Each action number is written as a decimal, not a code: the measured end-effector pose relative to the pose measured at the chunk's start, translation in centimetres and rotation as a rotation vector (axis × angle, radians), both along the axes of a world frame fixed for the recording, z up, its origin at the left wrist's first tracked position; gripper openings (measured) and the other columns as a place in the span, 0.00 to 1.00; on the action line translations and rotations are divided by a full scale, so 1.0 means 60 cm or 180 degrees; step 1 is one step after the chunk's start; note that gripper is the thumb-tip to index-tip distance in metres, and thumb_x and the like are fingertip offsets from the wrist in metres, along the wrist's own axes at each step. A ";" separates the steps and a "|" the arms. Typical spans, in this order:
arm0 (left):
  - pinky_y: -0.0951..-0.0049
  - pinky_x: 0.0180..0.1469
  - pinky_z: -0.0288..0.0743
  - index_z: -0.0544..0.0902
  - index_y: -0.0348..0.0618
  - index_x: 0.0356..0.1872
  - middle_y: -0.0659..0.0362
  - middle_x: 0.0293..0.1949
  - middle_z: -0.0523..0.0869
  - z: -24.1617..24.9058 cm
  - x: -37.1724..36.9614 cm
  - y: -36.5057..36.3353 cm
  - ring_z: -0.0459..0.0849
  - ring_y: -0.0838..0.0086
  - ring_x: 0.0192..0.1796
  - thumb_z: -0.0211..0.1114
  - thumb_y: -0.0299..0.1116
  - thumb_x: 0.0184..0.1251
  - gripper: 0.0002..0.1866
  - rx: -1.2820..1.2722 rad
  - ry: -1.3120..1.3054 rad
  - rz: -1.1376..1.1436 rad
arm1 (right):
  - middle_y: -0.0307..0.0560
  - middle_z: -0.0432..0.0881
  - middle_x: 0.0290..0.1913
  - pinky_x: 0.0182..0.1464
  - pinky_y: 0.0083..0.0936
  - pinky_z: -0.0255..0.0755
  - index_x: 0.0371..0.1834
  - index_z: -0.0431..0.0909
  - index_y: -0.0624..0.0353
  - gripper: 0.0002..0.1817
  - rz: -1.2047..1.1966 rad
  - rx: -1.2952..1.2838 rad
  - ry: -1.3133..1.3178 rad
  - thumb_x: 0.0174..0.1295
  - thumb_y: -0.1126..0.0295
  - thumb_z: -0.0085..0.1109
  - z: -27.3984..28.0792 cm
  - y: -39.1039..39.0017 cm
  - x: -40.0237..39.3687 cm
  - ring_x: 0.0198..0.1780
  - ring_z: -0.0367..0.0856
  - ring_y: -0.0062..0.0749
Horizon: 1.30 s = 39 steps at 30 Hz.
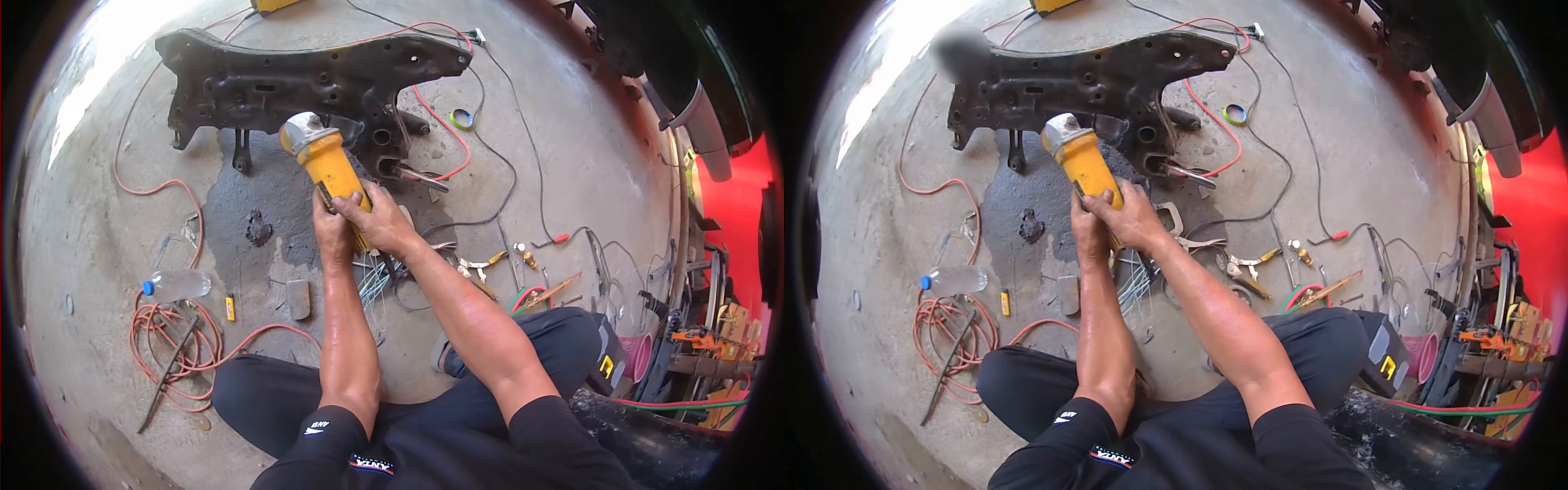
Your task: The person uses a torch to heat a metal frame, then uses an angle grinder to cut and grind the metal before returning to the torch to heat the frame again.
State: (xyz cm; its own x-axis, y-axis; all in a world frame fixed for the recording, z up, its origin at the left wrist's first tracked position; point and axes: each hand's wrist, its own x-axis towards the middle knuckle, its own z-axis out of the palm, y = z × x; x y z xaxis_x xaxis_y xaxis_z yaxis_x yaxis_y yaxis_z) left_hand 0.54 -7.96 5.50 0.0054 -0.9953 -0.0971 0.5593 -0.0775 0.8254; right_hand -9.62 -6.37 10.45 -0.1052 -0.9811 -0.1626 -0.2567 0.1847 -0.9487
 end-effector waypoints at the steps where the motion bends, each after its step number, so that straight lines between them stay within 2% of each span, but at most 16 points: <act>1: 0.69 0.50 0.83 0.75 0.39 0.62 0.58 0.49 0.85 0.013 0.013 0.005 0.86 0.73 0.47 0.75 0.26 0.67 0.25 -0.0119 -0.0050 0.0013 | 0.66 0.84 0.56 0.62 0.40 0.77 0.67 0.75 0.70 0.42 0.0021 -0.0176 -0.0044 0.63 0.44 0.73 0.005 0.005 0.011 0.59 0.84 0.51; 3: 0.69 0.51 0.83 0.75 0.40 0.63 0.58 0.49 0.85 0.042 0.032 0.013 0.86 0.72 0.48 0.75 0.25 0.67 0.25 -0.0290 -0.0290 -0.0028 | 0.65 0.85 0.55 0.62 0.40 0.77 0.67 0.75 0.71 0.42 0.0099 -0.0516 -0.0113 0.63 0.44 0.73 0.021 0.009 0.023 0.59 0.85 0.52; 5: 0.69 0.52 0.82 0.74 0.40 0.64 0.57 0.49 0.85 0.082 0.049 0.009 0.86 0.72 0.49 0.75 0.25 0.66 0.27 -0.0410 -0.0655 -0.0121 | 0.60 0.83 0.59 0.64 0.37 0.76 0.69 0.73 0.70 0.42 0.0216 -0.0317 -0.0304 0.65 0.46 0.73 0.050 0.010 0.023 0.60 0.83 0.44; 8: 0.65 0.55 0.83 0.73 0.41 0.67 0.53 0.51 0.87 0.126 0.072 -0.017 0.89 0.66 0.50 0.76 0.27 0.62 0.33 -0.0359 -0.1884 -0.0298 | 0.56 0.82 0.61 0.64 0.36 0.75 0.71 0.71 0.69 0.41 0.0086 -0.0401 -0.0372 0.67 0.48 0.73 0.059 -0.003 0.026 0.62 0.81 0.38; 9: 0.63 0.55 0.83 0.72 0.42 0.69 0.52 0.52 0.87 0.150 0.072 -0.026 0.89 0.63 0.51 0.76 0.28 0.60 0.34 -0.0577 -0.2891 -0.0355 | 0.56 0.82 0.61 0.64 0.36 0.76 0.72 0.71 0.69 0.41 -0.0038 -0.0472 -0.0369 0.67 0.48 0.72 0.055 -0.008 0.025 0.62 0.80 0.37; 11: 0.58 0.55 0.83 0.71 0.43 0.71 0.50 0.53 0.86 0.211 0.072 -0.050 0.89 0.57 0.53 0.76 0.29 0.57 0.38 -0.1005 -0.4953 -0.0526 | 0.54 0.81 0.62 0.62 0.37 0.76 0.72 0.71 0.67 0.40 0.0011 0.0039 -0.1564 0.68 0.47 0.71 0.041 -0.024 0.018 0.63 0.79 0.37; 12: 0.57 0.55 0.82 0.71 0.43 0.71 0.51 0.53 0.86 0.238 0.073 -0.069 0.88 0.56 0.53 0.75 0.29 0.57 0.38 -0.1265 -0.5646 -0.0749 | 0.53 0.81 0.62 0.62 0.38 0.76 0.73 0.71 0.67 0.40 0.0040 0.0295 -0.2182 0.68 0.47 0.71 0.031 -0.034 0.016 0.63 0.79 0.37; 13: 0.55 0.54 0.82 0.71 0.44 0.72 0.51 0.53 0.85 0.262 0.074 -0.094 0.88 0.54 0.54 0.74 0.29 0.56 0.39 -0.1547 -0.6330 -0.1008 | 0.51 0.81 0.63 0.60 0.39 0.77 0.73 0.72 0.65 0.39 -0.0069 0.0459 -0.2162 0.69 0.46 0.69 0.002 -0.041 0.019 0.64 0.78 0.38; 16: 0.56 0.54 0.80 0.71 0.50 0.74 0.53 0.53 0.84 0.274 0.086 -0.183 0.85 0.56 0.57 0.72 0.23 0.55 0.40 -0.2554 -0.7844 -0.1609 | 0.52 0.81 0.63 0.58 0.39 0.77 0.72 0.72 0.65 0.39 -0.0157 0.1126 -0.2865 0.70 0.46 0.69 -0.062 -0.048 0.009 0.66 0.78 0.42; 18: 0.62 0.57 0.76 0.72 0.46 0.73 0.54 0.57 0.83 0.268 0.096 -0.235 0.85 0.63 0.56 0.67 0.27 0.66 0.32 -0.3210 -0.8597 -0.1827 | 0.52 0.81 0.65 0.58 0.41 0.78 0.72 0.73 0.65 0.37 0.0044 0.1303 -0.2800 0.70 0.48 0.69 -0.102 -0.043 0.018 0.68 0.77 0.43; 20: 0.63 0.58 0.75 0.72 0.46 0.72 0.56 0.57 0.83 0.257 0.108 -0.283 0.85 0.65 0.56 0.67 0.28 0.67 0.31 -0.3984 -0.8637 -0.1670 | 0.53 0.80 0.66 0.58 0.42 0.79 0.72 0.72 0.66 0.37 0.0179 0.1409 -0.2788 0.71 0.50 0.69 -0.153 -0.030 0.032 0.69 0.77 0.43; 24: 0.60 0.59 0.75 0.72 0.51 0.73 0.57 0.57 0.84 0.226 0.107 -0.321 0.84 0.65 0.57 0.69 0.30 0.66 0.32 -0.4242 -0.8787 -0.1388 | 0.54 0.79 0.69 0.61 0.42 0.78 0.74 0.71 0.66 0.36 0.0098 0.1857 -0.2634 0.73 0.52 0.67 -0.187 -0.001 0.020 0.69 0.78 0.42; 28: 0.60 0.62 0.75 0.72 0.55 0.74 0.57 0.59 0.84 0.176 0.130 -0.306 0.85 0.64 0.60 0.71 0.30 0.65 0.34 -0.3754 -0.8632 -0.1488 | 0.64 0.74 0.75 0.72 0.36 0.71 0.79 0.65 0.67 0.41 0.1035 0.1156 -0.0750 0.73 0.50 0.66 -0.178 0.021 0.023 0.78 0.71 0.45; 29: 0.60 0.62 0.75 0.72 0.56 0.74 0.57 0.59 0.84 0.152 0.143 -0.305 0.85 0.64 0.61 0.72 0.31 0.65 0.35 -0.3890 -0.8580 -0.1355 | 0.67 0.71 0.76 0.78 0.36 0.64 0.80 0.62 0.68 0.43 0.1478 0.1044 -0.0436 0.73 0.48 0.65 -0.143 0.021 0.019 0.79 0.68 0.50; 33: 0.61 0.65 0.76 0.72 0.58 0.74 0.60 0.60 0.85 0.103 0.163 -0.299 0.84 0.65 0.63 0.78 0.32 0.61 0.40 -0.3977 -0.8495 -0.1208 | 0.66 0.70 0.77 0.80 0.38 0.60 0.80 0.64 0.65 0.42 0.2246 0.0977 0.0037 0.74 0.45 0.61 -0.167 0.046 0.066 0.80 0.67 0.55; 39: 0.64 0.66 0.76 0.72 0.59 0.75 0.61 0.62 0.84 0.085 0.211 -0.337 0.83 0.66 0.66 0.81 0.32 0.58 0.42 -0.4110 -0.8182 -0.0661 | 0.65 0.75 0.72 0.76 0.42 0.66 0.77 0.69 0.63 0.37 0.2604 0.1393 -0.0037 0.77 0.46 0.56 -0.147 0.069 0.116 0.74 0.73 0.59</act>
State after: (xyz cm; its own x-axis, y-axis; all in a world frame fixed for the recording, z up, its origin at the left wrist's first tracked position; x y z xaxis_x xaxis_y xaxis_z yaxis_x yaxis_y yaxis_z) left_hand 13.22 -28.18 10.61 -0.7867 -0.6119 0.0824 -0.5176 0.5809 -0.6283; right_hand -2.66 -2.26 1.62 0.5967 -0.6002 -0.5326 -0.4560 0.2924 -0.8405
